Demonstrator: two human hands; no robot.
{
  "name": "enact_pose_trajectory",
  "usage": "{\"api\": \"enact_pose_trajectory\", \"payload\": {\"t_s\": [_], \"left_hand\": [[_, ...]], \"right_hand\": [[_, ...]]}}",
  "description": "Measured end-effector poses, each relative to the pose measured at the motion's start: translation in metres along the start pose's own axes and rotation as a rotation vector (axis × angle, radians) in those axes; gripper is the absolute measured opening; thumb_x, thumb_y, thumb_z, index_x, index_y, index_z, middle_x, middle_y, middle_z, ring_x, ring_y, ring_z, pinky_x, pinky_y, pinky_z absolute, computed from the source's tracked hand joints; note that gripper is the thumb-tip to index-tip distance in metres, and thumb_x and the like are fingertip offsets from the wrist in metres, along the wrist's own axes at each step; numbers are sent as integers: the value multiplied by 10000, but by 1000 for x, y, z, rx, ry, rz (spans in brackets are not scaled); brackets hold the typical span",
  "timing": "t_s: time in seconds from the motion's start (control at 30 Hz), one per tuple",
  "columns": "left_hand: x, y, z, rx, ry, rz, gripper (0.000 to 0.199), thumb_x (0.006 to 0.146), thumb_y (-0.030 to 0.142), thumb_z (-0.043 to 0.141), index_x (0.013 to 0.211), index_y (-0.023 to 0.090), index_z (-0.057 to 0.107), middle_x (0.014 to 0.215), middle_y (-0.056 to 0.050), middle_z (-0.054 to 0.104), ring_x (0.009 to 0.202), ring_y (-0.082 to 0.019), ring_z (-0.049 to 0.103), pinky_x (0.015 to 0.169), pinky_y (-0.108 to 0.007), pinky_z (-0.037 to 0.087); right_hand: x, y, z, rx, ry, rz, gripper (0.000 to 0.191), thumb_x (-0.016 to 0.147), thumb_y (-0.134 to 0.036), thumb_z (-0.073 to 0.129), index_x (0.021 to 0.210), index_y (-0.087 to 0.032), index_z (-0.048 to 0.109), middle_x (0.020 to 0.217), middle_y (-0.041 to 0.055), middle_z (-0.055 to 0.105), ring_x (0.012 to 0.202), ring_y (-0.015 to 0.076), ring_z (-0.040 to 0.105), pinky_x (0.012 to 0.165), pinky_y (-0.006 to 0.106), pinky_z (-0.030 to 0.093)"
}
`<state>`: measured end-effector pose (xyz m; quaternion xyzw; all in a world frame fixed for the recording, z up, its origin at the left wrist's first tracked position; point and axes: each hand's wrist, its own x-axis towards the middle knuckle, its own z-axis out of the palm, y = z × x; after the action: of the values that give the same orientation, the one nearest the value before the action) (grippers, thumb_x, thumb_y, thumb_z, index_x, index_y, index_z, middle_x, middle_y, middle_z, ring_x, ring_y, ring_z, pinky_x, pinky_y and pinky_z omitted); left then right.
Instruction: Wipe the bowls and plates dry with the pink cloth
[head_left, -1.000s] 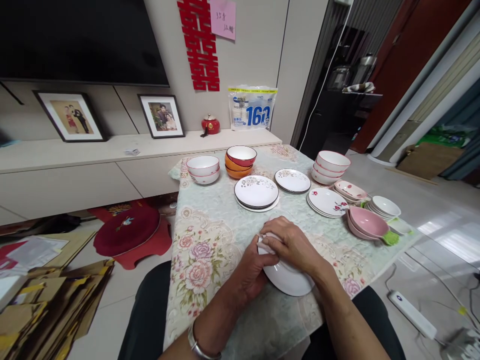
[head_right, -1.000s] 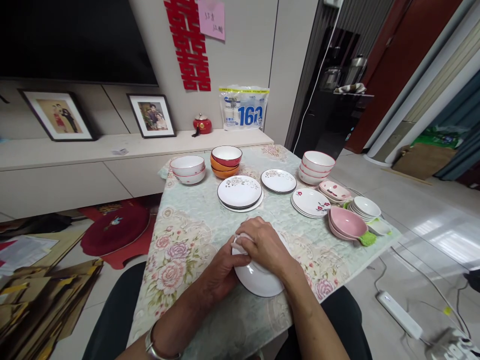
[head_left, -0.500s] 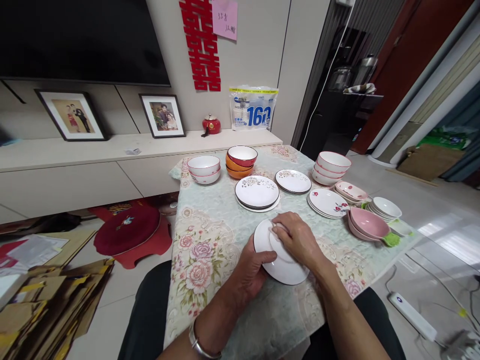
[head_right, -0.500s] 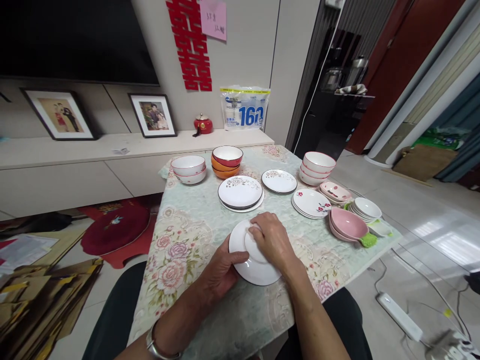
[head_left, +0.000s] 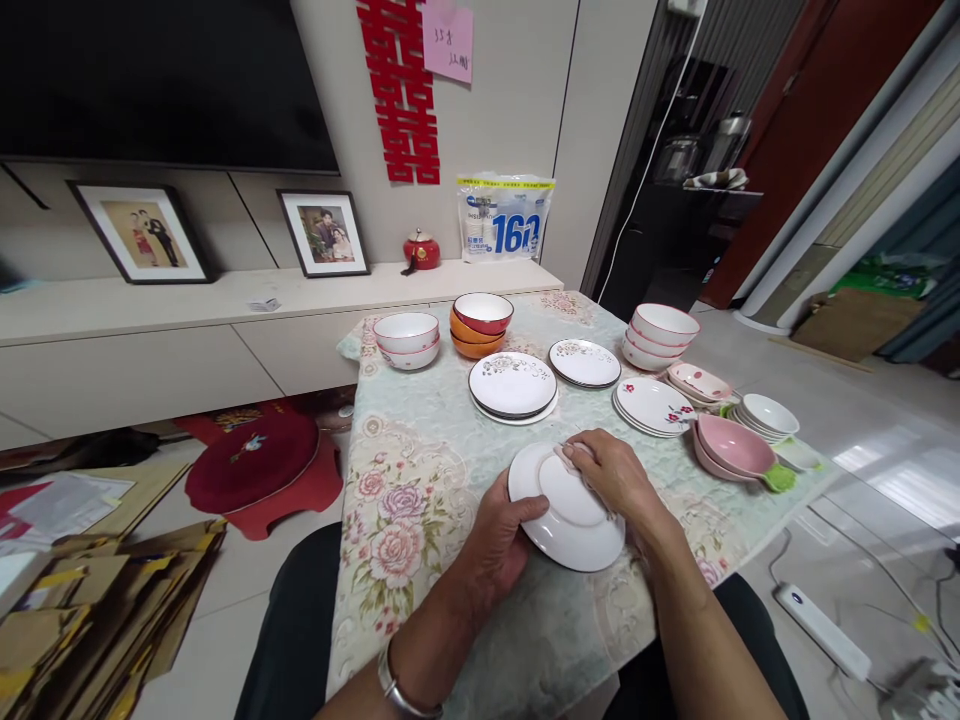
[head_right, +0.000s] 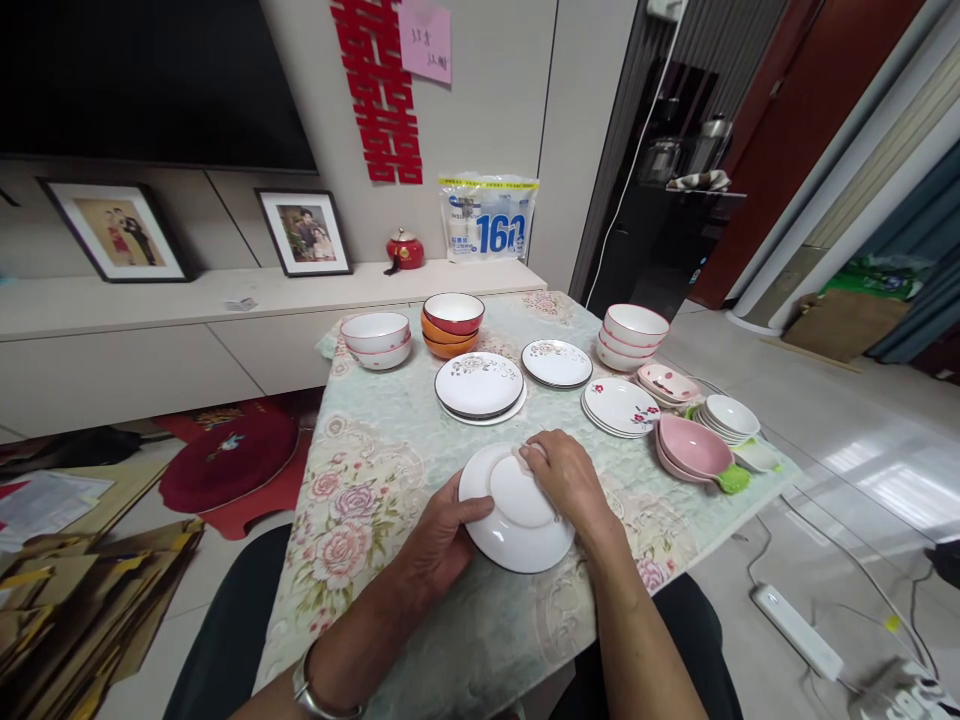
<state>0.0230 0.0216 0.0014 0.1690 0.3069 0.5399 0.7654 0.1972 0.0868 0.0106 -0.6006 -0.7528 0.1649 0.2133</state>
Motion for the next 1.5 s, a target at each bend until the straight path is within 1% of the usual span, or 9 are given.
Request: {"api": "enact_pose_trajectory", "payload": {"t_s": [0.13, 0.23, 0.37, 0.47, 0.77, 0.87, 1.07, 1.33, 1.5], "left_hand": [[0, -2, 0, -24, -40, 4, 772, 529, 74, 801, 1268, 171, 599, 1117, -111, 723, 1047, -302, 634, 897, -392, 463], [-2, -2, 1, -24, -41, -32, 756, 518, 34, 774, 1239, 189, 606, 1091, -90, 723, 1010, -282, 640, 875, -377, 463], [-3, -2, 3, 29, -48, -41, 551, 510, -3, 725, 1027, 178, 662, 880, -33, 707, 834, -207, 629, 778, -319, 449], [-2, -2, 3, 51, -81, -32, 447, 495, -27, 694, 895, 169, 659, 809, -10, 677, 795, -178, 608, 749, -290, 434], [-2, 2, 1, -18, -142, -83, 680, 495, 7, 739, 1145, 188, 655, 1092, -87, 716, 1042, -290, 623, 879, -368, 452], [-2, 2, 2, 0, -104, -78, 618, 498, -2, 717, 1087, 181, 675, 1011, -70, 722, 963, -264, 635, 842, -354, 452], [-1, 1, 2, 60, -81, -7, 431, 500, -31, 665, 875, 181, 682, 842, -21, 690, 821, -197, 613, 763, -305, 433], [2, 1, -3, -3, 13, -35, 649, 512, 27, 699, 1145, 152, 632, 1009, -89, 721, 949, -262, 632, 812, -345, 459], [1, 1, -2, -36, 1, -33, 758, 486, -7, 676, 1213, 185, 579, 1060, -82, 715, 986, -278, 636, 818, -361, 470]], "right_hand": [[1, -3, 5, -51, 73, -3, 233, 947, -274, 494, 996, -180, 701, 987, 93, 685, 953, 234, 600, 848, 344, 424], [-4, -21, 8, 0, 107, -142, 188, 935, -237, 523, 1017, -183, 683, 1024, 89, 680, 1003, 242, 575, 897, 363, 423], [-13, -51, 7, 109, -1, -437, 179, 948, -203, 522, 1047, -232, 668, 1070, 50, 683, 1038, 217, 564, 927, 353, 426], [-15, -57, 5, 133, -71, -523, 169, 959, -219, 529, 1041, -251, 674, 1085, 33, 688, 1042, 207, 570, 942, 357, 421], [-1, -13, 8, 47, 105, -61, 212, 965, -261, 496, 1009, -178, 685, 1019, 94, 684, 983, 247, 584, 892, 388, 435], [-6, -26, 9, 40, 93, -160, 184, 952, -231, 516, 1019, -179, 680, 1037, 86, 681, 1010, 243, 572, 908, 375, 428], [-15, -56, 7, 154, -128, -527, 174, 965, -214, 529, 1044, -247, 680, 1070, 13, 696, 1037, 189, 570, 941, 318, 416], [-2, -10, 3, -35, -10, -20, 246, 967, -273, 482, 987, -175, 706, 985, 88, 692, 941, 230, 602, 842, 343, 426], [-1, -9, 8, -95, 76, -25, 232, 960, -254, 485, 1006, -160, 692, 1004, 103, 684, 974, 242, 592, 861, 345, 423]]}}
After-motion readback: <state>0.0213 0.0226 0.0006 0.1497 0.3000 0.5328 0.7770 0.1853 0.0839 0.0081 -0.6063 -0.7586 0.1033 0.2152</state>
